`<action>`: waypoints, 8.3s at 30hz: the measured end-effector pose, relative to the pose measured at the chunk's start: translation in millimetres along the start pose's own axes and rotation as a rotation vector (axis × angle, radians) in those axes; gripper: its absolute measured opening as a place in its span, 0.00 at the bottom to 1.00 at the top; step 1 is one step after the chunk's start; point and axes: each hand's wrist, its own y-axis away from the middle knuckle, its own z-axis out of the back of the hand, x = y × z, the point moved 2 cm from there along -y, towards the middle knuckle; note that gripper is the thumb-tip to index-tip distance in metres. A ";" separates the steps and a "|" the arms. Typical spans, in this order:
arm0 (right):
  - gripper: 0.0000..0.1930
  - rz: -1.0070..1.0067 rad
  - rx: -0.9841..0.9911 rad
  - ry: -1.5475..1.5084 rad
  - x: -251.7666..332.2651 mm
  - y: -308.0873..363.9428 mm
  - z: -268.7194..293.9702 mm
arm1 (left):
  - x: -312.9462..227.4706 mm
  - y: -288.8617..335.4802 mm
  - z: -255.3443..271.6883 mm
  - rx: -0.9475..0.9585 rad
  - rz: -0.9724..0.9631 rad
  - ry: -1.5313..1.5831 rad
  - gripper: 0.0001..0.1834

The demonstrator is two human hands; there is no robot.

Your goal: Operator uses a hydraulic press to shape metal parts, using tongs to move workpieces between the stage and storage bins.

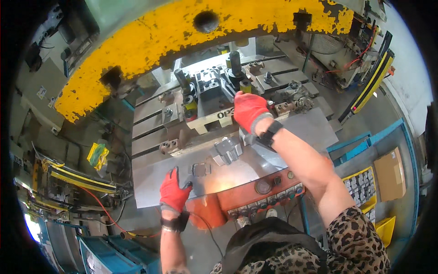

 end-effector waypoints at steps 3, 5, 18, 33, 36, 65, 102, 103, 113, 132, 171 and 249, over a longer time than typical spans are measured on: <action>0.15 0.096 -0.061 -0.190 -47.4 56.8 22.5 | 21.1 28.8 15.4 -0.088 0.066 0.061 0.39; 0.18 0.034 -0.213 -0.300 -86.2 116.0 31.8 | 39.6 58.8 14.3 -0.110 0.232 0.206 0.36; 0.17 -1.099 0.044 -1.238 -285.2 394.9 -105.6 | 121.0 173.1 -167.0 0.211 0.432 0.482 0.26; 0.19 -0.553 0.145 -0.724 -337.7 376.7 -175.1 | 127.0 160.9 -185.1 0.208 0.444 0.338 0.24; 0.19 -0.473 0.097 -0.763 -337.7 373.6 -175.3 | 123.6 156.2 -187.4 0.213 0.440 0.321 0.23; 0.20 -1.190 -0.398 -1.064 -256.5 474.7 -77.3 | -190.0 -291.0 34.0 -0.186 0.048 -0.161 0.40; 0.22 -0.216 0.065 -0.717 -101.3 213.2 51.4 | -243.7 -362.1 11.2 0.170 0.070 -0.449 0.37; 0.22 -0.247 0.118 -0.755 -100.9 213.7 53.1 | -242.5 -362.1 11.0 0.167 0.043 -0.428 0.35; 0.24 -0.450 0.261 -1.122 -115.5 248.5 44.8 | -181.1 -317.3 33.1 -0.224 -0.452 0.188 0.35; 0.13 -0.406 0.354 -1.378 -82.4 210.6 46.9 | -39.6 -57.5 -85.3 0.126 0.250 -0.301 0.48; 0.12 -0.151 0.138 -0.328 4.1 -16.9 -0.3 | 11.0 47.1 -0.5 0.040 0.236 0.132 0.43; 0.13 -0.184 0.378 -1.085 -43.7 138.7 61.0 | -55.0 -30.9 3.9 0.210 0.150 1.626 0.29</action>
